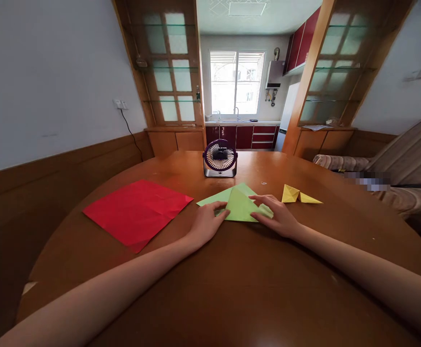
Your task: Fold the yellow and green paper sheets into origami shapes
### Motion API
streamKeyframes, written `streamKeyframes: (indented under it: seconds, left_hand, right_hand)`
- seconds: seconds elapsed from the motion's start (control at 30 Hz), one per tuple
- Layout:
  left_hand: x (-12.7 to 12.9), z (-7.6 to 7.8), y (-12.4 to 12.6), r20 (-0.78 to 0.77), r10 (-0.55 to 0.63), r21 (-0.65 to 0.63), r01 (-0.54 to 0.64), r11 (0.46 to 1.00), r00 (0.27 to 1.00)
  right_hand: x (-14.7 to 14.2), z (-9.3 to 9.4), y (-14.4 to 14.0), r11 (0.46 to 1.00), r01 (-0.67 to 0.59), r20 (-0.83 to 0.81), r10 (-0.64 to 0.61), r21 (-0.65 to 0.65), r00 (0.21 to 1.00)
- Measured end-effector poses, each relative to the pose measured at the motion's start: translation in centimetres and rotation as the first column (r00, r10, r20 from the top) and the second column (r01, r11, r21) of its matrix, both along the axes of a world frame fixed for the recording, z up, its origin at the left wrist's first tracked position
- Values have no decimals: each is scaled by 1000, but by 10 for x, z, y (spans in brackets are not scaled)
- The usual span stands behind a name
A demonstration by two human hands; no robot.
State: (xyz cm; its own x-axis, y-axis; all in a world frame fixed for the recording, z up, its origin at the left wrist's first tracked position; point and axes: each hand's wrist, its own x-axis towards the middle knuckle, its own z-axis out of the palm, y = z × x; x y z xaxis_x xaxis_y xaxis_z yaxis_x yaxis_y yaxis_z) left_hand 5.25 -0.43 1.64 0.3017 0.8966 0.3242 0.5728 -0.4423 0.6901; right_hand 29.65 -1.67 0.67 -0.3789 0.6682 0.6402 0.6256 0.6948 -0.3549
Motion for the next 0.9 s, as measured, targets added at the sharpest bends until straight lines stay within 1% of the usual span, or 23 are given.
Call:
streamKeyframes:
  seconds: [0.07,0.17,0.3,0.4,0.5,0.57,0.63,0.7,0.8,0.9]
  left_hand:
    - [-6,0,1,53,-46,-25,48,999,998]
    - [-13,-3,2,69,-85,-60,89,994,994]
    - [-19,-7,4,79,-72,-90,79,993,994]
    - [-22,-8,5,40,-54,-65,56,996,998]
    - [-27,-8,5,20,-56,-74,57,996,998]
    - [-31,-7,7,38,-88,-109,92,990,995]
    - [-34,-8,9,94,-142,-158,156,975,985]
    - [-37,-9,12,185,-182,-212,220,952,966]
    - [-40,-10,16,294,-146,-274,230,934,945]
    - [-44,-9,17,364,-109,-300,227,926,925]
  right_hand:
    - [1,3,-1,999,-33,22,32,29,999]
    - [2,7,-2,996,-90,57,88,29,995]
    - [6,10,-1,979,-184,69,191,-92,979]
    - [10,12,0,949,-257,-1,262,-184,965]
    - [14,12,3,934,-273,-80,261,-229,962]
    - [15,11,6,930,-264,-100,246,-255,964]
    - [15,9,8,919,-265,-100,247,-291,964]
    - [15,7,10,905,-273,-92,257,-326,962]
    - [15,6,12,890,-282,-84,270,-359,959]
    - [18,3,15,863,-307,-144,271,-401,952]
